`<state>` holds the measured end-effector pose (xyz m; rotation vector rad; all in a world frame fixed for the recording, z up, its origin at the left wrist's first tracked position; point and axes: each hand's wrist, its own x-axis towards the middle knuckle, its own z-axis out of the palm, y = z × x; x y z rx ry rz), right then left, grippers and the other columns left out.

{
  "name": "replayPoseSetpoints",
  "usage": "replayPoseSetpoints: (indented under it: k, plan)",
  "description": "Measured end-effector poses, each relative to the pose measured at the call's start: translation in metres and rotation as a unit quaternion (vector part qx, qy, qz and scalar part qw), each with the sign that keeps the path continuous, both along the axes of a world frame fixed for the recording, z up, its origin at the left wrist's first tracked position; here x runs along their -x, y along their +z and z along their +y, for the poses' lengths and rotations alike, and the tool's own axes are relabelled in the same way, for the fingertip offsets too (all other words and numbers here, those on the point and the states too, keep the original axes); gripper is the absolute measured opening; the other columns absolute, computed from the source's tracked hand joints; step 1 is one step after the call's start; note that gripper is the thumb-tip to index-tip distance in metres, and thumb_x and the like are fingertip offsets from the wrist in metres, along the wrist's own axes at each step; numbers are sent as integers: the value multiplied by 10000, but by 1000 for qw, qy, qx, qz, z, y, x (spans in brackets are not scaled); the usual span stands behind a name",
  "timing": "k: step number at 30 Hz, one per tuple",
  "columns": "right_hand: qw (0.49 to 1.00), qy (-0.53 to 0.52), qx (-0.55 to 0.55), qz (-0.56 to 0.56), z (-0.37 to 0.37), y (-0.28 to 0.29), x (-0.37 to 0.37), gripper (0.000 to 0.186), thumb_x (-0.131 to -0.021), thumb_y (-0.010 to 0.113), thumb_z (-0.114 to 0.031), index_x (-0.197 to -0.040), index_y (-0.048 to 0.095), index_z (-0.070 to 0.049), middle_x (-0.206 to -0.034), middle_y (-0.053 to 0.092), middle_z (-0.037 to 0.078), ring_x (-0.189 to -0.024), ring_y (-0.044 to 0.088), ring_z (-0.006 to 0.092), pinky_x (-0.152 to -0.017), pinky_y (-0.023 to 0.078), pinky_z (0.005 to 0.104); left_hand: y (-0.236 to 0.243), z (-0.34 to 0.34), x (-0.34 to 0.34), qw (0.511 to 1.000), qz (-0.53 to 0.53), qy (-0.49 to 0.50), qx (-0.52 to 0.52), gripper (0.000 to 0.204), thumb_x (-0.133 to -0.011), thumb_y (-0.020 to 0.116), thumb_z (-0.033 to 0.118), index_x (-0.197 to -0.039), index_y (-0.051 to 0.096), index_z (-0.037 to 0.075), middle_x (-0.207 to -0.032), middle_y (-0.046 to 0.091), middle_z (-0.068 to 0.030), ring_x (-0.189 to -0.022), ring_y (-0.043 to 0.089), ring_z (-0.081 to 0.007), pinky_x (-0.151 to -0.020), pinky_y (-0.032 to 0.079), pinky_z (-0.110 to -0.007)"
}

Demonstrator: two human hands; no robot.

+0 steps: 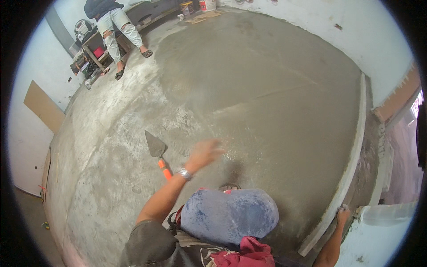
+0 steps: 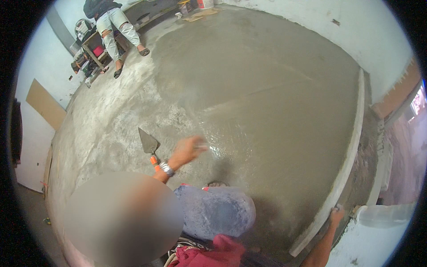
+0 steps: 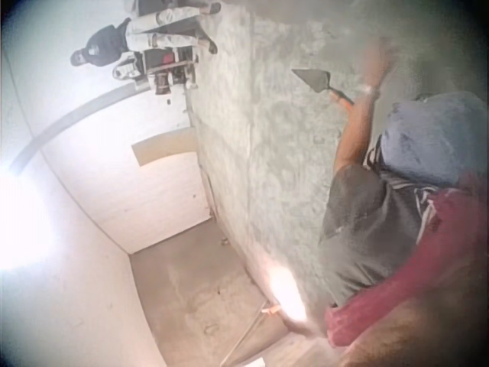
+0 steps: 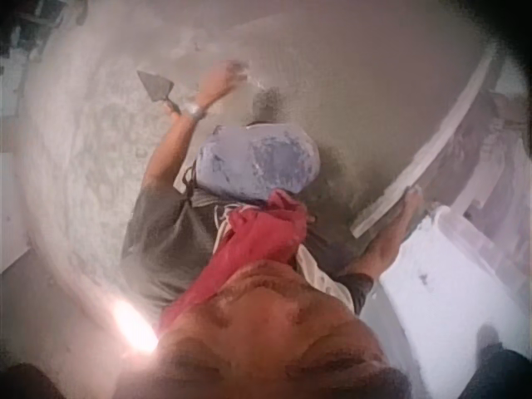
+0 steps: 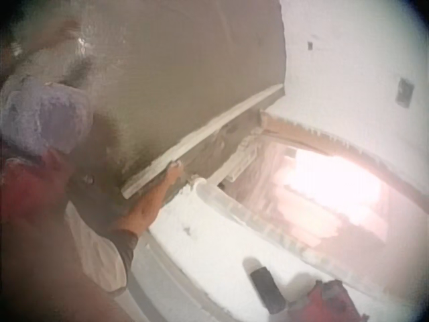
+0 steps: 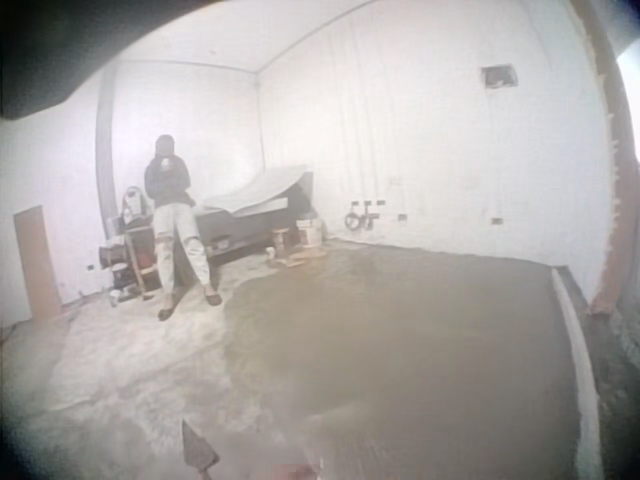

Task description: The person uses a long straightedge to level and smooth a wet concrete floor. They repeatedly drag the straightedge across the surface to flatten high spots and fill low areas, occasionally using a trowel to fill gaps. The person works across the room, moving the straightedge in various directions to achieve a flat surface.

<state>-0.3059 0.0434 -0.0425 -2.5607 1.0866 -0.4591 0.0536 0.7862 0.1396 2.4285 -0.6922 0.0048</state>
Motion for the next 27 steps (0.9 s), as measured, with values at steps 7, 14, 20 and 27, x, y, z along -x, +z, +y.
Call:
replayPoseSetpoints:
  k: [7,14,20,27]
  plan:
    - [994,-46,-87,48,24,1,-5,400,-739,614,-69,-1122,626,45,-985,669,200,-889,651,316,-841,496,394,-144,197,71,831,149,522,-123,652,-790,727,484,-1146,583,-43,-1111,637,-251,-1089,600,-401,-917,466,-473]
    - [995,-32,-89,-8,39,4,-22,389,-754,549,-22,-1134,612,34,-774,674,132,-668,660,227,-637,521,344,-150,191,80,792,227,558,-98,655,-820,673,513,-1135,600,-56,-1085,650,-276,-1039,627,-411,-877,488,-485]
    - [996,-42,-81,-9,42,15,-27,415,-771,542,-20,-1176,599,50,-797,680,126,-673,656,217,-636,519,331,-176,203,82,798,265,514,-173,523,-900,566,460,-1049,656,-34,-1027,678,-260,-988,649,-413,-852,495,-484]
    - [997,-60,-48,20,49,34,-9,421,-787,542,-45,-1197,595,34,-927,678,163,-835,653,274,-792,501,359,-168,211,144,786,274,545,-99,463,-917,541,464,-1078,681,53,-1056,688,-220,-1004,654,-395,-830,504,-479]
